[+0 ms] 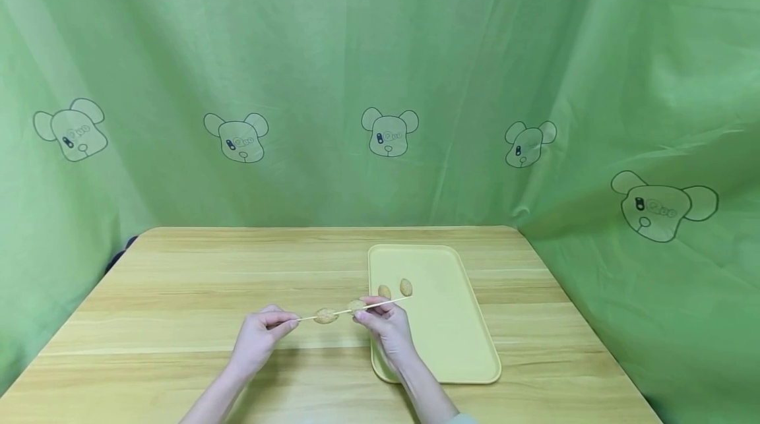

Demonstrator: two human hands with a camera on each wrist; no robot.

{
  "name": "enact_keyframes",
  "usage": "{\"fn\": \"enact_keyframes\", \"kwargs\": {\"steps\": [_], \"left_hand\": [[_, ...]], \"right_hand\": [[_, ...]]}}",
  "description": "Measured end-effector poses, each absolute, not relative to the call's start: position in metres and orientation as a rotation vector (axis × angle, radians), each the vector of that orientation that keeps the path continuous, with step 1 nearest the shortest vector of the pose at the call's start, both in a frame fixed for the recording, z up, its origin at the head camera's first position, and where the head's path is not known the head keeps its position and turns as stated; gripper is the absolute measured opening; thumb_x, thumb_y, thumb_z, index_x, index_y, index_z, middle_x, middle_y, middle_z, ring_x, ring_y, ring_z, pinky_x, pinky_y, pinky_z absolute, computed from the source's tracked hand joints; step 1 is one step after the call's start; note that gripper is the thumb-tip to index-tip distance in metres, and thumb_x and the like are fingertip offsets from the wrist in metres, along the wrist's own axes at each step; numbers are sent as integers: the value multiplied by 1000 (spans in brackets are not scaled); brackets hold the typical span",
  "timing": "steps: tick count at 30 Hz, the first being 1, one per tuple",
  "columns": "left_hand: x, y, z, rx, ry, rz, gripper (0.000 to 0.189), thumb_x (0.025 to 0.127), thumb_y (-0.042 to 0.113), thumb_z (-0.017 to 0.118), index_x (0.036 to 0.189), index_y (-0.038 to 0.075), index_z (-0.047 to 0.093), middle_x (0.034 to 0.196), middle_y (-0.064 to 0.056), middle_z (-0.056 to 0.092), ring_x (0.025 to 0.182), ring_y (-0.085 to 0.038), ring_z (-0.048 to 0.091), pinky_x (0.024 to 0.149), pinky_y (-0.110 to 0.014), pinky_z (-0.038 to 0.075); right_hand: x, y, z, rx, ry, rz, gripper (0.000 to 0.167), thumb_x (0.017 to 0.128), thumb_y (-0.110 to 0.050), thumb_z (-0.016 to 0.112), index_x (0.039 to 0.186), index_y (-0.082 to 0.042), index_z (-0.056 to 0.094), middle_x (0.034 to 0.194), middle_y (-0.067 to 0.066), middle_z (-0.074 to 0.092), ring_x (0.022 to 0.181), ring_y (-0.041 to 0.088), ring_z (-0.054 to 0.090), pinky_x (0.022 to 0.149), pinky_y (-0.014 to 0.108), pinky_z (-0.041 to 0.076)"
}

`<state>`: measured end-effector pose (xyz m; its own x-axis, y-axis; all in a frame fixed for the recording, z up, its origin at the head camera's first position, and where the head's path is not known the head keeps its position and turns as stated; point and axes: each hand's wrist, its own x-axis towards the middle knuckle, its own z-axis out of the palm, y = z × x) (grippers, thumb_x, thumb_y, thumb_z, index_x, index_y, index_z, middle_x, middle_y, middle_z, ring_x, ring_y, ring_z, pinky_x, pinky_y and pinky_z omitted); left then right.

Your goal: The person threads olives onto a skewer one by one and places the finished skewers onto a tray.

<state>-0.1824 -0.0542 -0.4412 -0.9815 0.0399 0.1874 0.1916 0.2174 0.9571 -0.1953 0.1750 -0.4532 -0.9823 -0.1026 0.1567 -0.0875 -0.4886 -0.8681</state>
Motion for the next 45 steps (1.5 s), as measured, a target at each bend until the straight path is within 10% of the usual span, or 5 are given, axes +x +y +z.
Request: {"fn": "enact_keyframes", "kwargs": {"steps": [45], "left_hand": [[-181,-57,-446,-325,-2390,-1803,9,79,8,71,85,3,73,75,-1,61,71,-12,52,64,-23,43]], "right_hand": [[-192,169,-461,-293,1576,-2593,27,80,13,56,94,-8,62,92,3,63,84,13,61,83,28,49]]}}
